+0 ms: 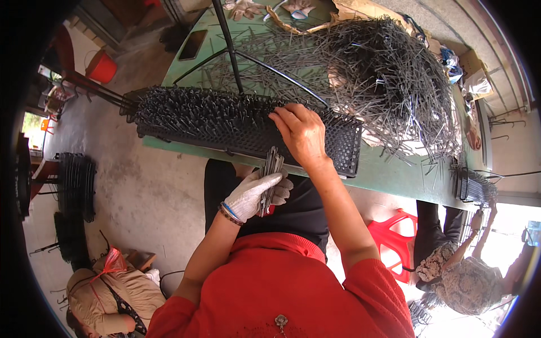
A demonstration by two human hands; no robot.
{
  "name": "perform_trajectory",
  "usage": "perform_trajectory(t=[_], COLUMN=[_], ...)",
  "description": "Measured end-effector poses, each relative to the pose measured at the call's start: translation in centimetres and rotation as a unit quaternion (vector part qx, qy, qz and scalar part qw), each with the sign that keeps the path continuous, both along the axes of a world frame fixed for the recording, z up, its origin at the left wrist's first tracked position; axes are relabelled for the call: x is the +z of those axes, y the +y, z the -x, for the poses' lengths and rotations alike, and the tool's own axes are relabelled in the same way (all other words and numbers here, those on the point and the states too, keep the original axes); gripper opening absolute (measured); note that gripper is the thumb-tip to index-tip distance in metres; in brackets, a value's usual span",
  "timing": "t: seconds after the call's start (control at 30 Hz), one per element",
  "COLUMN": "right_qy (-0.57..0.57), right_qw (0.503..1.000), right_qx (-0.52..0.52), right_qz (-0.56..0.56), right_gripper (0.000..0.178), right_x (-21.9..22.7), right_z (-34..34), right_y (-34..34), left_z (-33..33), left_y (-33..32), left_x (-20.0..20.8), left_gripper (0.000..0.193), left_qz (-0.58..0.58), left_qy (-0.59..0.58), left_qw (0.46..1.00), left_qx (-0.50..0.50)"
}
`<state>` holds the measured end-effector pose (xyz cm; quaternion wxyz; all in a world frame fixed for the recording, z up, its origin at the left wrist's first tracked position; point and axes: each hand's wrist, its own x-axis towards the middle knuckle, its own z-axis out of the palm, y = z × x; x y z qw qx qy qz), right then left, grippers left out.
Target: The recorder is manually inserting thin metal rods into a perforated base, possibly for an industrial brush or filter.
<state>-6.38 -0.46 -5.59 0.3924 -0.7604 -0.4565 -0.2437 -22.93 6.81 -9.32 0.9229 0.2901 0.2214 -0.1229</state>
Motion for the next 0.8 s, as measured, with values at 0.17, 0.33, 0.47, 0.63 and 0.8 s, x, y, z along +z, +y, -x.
perform_trajectory(t=[0.17, 0.33, 0.47, 0.63, 0.8], right_qy=[0.015, 0.03, 0.051, 0.036, 0.01], right_qw=[0.999, 0.999, 0.998, 0.998, 0.999], right_qx=[0.019, -0.002, -0.007, -0.046, -0.014], right_qz=[0.039, 0.03, 0.02, 0.012, 0.047], right_gripper=[0.011, 0.011, 0.015, 0.018, 0.021], right_x=[0.1, -0.1, -0.2, -0.6, 0.1], right_z=[-0.4, -0.2, 0.3, 0.6, 0.8], right_y=[-0.6, -0.5, -0.3, -0.3, -0.4], left_z=[0.0, -0.2, 0.1, 0.2, 0.2], left_y=[0.2, 0.1, 0.0, 0.0, 0.2], left_x=[0.3, 0.4, 0.1, 0.3, 0.4], left_gripper=[0.027, 0.028, 0.027, 0.026, 0.024], left_qz=[-0.055, -0.077, -0.058, -0.057, -0.065], left_qy=[-0.013, -0.017, -0.022, -0.019, -0.021], left_qw=[0.998, 0.996, 0.998, 0.998, 0.997], left_qx=[-0.019, -0.032, -0.026, -0.026, -0.033])
